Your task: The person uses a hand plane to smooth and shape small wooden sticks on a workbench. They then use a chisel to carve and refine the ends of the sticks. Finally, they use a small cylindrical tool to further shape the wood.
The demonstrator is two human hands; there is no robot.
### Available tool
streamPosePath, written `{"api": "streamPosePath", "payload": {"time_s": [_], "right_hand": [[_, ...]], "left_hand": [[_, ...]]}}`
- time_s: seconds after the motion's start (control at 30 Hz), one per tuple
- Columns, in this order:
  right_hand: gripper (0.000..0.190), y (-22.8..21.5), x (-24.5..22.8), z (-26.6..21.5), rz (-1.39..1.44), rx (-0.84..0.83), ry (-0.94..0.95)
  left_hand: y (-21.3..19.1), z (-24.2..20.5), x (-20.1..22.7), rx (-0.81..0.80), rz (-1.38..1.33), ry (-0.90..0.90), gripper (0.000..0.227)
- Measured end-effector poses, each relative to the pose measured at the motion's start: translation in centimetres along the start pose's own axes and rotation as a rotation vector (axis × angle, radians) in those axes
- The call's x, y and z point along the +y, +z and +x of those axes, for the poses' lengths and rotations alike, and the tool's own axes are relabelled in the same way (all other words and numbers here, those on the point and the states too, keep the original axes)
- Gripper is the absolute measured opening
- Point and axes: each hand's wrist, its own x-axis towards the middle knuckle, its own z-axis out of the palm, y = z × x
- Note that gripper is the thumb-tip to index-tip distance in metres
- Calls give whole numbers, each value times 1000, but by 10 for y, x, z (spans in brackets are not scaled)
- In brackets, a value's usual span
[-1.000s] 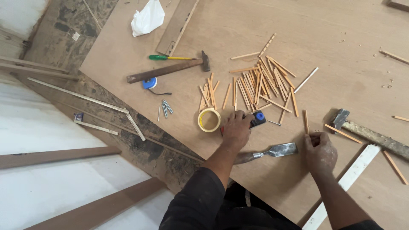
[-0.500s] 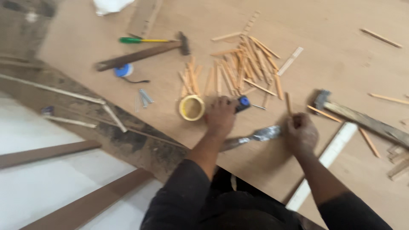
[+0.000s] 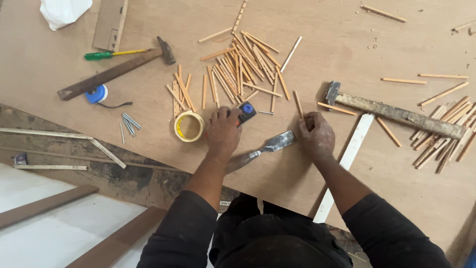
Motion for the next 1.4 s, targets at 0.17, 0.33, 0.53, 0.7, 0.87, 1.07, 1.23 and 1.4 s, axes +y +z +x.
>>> {"api": "streamPosePath", "payload": {"time_s": [0.17,0.33,0.53,0.7,0.87,1.07,1.23,1.4], "right_hand": [[31,-8,-5,-2,49,-6,-28],[31,-14,-13,-1,54,-78,68],[28,-13,-15,-2,87,-46,38],[27,-10,-13,-1,54,-48,96],[25,-4,-15,-3,43,-5,73],[23,-2,-24,4,89,-10,180],[26,7,-15,7,33,15,230],[31,22,-4,12,-52,41,264]], "left_hand": [[1,-1,0,5,20,-7,52],[0,0,0,-1,14,-1,52],[-5,-1,0,-17,30,8,54],[-6,-1,2,-7,32,23,53],[-2,-2,-4,24,40,47,51],[-2,1,-8,27,-44,63,52],[0,-3,-7,26,-51,91,50],[-9,12,-25,-29,-108,209,48]]}}
